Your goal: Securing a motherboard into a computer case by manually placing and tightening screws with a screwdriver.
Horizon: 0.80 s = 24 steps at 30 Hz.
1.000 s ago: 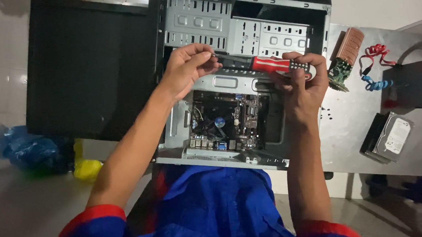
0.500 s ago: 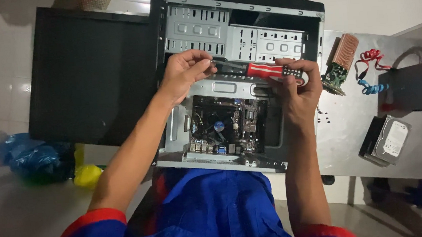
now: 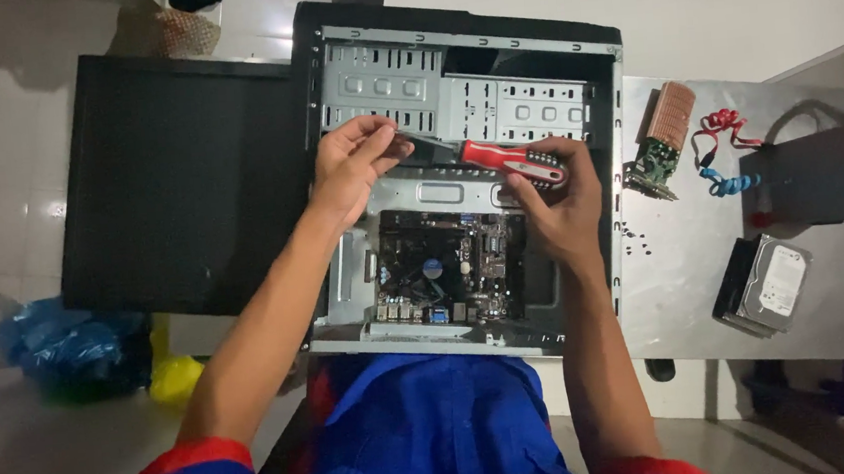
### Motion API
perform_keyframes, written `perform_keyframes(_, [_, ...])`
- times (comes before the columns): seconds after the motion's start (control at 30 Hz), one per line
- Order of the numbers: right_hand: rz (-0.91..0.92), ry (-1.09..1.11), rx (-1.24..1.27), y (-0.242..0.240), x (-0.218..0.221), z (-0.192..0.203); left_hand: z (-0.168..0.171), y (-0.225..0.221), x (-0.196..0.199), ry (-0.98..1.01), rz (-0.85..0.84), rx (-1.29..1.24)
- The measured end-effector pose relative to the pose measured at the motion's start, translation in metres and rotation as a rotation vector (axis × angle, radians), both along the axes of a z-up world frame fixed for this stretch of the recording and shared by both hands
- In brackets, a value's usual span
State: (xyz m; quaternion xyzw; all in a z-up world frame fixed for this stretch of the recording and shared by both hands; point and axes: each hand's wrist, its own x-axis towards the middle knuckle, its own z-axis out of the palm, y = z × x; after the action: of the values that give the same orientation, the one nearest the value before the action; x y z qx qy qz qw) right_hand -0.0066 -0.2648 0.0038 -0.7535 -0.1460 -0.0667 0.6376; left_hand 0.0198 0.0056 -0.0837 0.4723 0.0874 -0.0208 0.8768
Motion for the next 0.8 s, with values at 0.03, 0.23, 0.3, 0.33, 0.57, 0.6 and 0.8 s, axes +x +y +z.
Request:
perform_keyframes(0.03, [-0.004,-0.003,-0.001,-0.004,0.001,-0.004,0.0,-0.001,-0.001,-0.003,-0.004,-0.001])
perform_keyframes(0.23, [-0.044,0.024,-0.118,-0.004,0.003,-0.008,0.011,0.001,-0.004,0.027,-0.017,-0.025])
perform_keyframes(0.3, [-0.066,0.013,-0.152,-0.001,0.002,-0.004,0.017,-0.002,-0.005,0.028,-0.004,-0.015])
perform_keyframes(0.33, [-0.067,0.013,-0.152,-0.001,0.001,-0.005,0.017,-0.002,-0.005,0.027,-0.005,-0.015])
perform_keyframes(0.57, [-0.075,0.013,-0.077,0.004,-0.001,-0.006,0.01,-0.001,-0.004,0.011,-0.01,-0.031])
perform_keyframes(0.6, [-0.072,0.02,-0.063,0.004,-0.001,-0.005,0.009,-0.001,-0.004,0.004,-0.009,-0.044])
perform_keyframes(0.8, [-0.08,0.011,-0.041,0.004,0.001,-0.01,0.012,-0.002,-0.006,-0.005,-0.012,-0.054])
